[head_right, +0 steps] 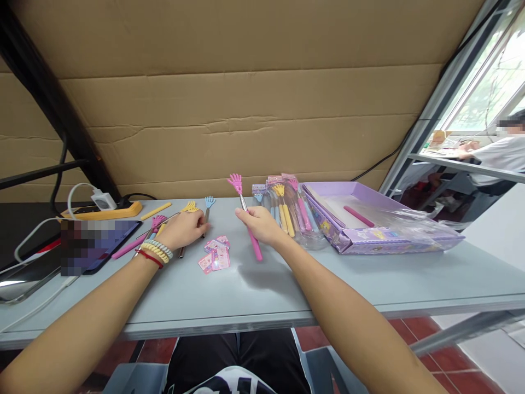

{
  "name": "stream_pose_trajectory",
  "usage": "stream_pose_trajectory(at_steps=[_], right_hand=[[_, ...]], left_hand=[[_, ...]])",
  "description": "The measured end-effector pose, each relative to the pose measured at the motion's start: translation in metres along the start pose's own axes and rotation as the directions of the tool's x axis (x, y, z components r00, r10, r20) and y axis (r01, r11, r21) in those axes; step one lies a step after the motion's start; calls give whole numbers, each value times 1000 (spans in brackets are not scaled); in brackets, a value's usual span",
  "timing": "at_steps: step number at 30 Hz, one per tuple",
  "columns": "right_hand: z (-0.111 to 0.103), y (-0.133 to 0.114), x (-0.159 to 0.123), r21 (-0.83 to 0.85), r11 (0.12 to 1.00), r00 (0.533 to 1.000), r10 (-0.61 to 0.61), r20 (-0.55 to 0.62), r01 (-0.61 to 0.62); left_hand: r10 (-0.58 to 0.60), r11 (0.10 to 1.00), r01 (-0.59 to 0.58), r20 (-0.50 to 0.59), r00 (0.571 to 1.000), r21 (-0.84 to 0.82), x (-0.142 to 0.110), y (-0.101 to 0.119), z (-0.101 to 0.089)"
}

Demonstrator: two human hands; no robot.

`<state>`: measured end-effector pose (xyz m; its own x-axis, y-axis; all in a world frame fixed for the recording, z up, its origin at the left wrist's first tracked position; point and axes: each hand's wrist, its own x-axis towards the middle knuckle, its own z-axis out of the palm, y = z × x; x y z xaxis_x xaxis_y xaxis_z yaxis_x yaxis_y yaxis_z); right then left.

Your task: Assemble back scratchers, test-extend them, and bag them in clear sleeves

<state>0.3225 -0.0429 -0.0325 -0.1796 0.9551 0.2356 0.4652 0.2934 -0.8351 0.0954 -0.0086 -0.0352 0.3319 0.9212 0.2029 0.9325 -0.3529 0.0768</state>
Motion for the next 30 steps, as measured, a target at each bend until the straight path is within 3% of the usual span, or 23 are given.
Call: stream_pose_trajectory(at_steps=[5, 8, 18, 26, 30], right_hand=[[2, -6, -3, -366, 930, 997, 6, 82, 25], [4, -7, -4, -490, 871, 990, 24, 137, 47], [2, -4, -4, -560, 823, 986, 2, 168, 94], [2, -9, -6, -597, 796, 981, 16, 191, 103], [2, -10, -6, -613, 781, 978, 19, 207, 115]], left_hand=[[24, 1000, -24, 33, 999, 13, 1, 0, 5], [37, 999, -38, 69, 997, 7, 0, 0, 5], [71, 996, -77, 173, 982, 32, -1, 3, 0], [75, 997, -74, 110, 991, -12, -5, 9, -5], [252, 961, -238, 95, 963, -140, -8, 13, -8]])
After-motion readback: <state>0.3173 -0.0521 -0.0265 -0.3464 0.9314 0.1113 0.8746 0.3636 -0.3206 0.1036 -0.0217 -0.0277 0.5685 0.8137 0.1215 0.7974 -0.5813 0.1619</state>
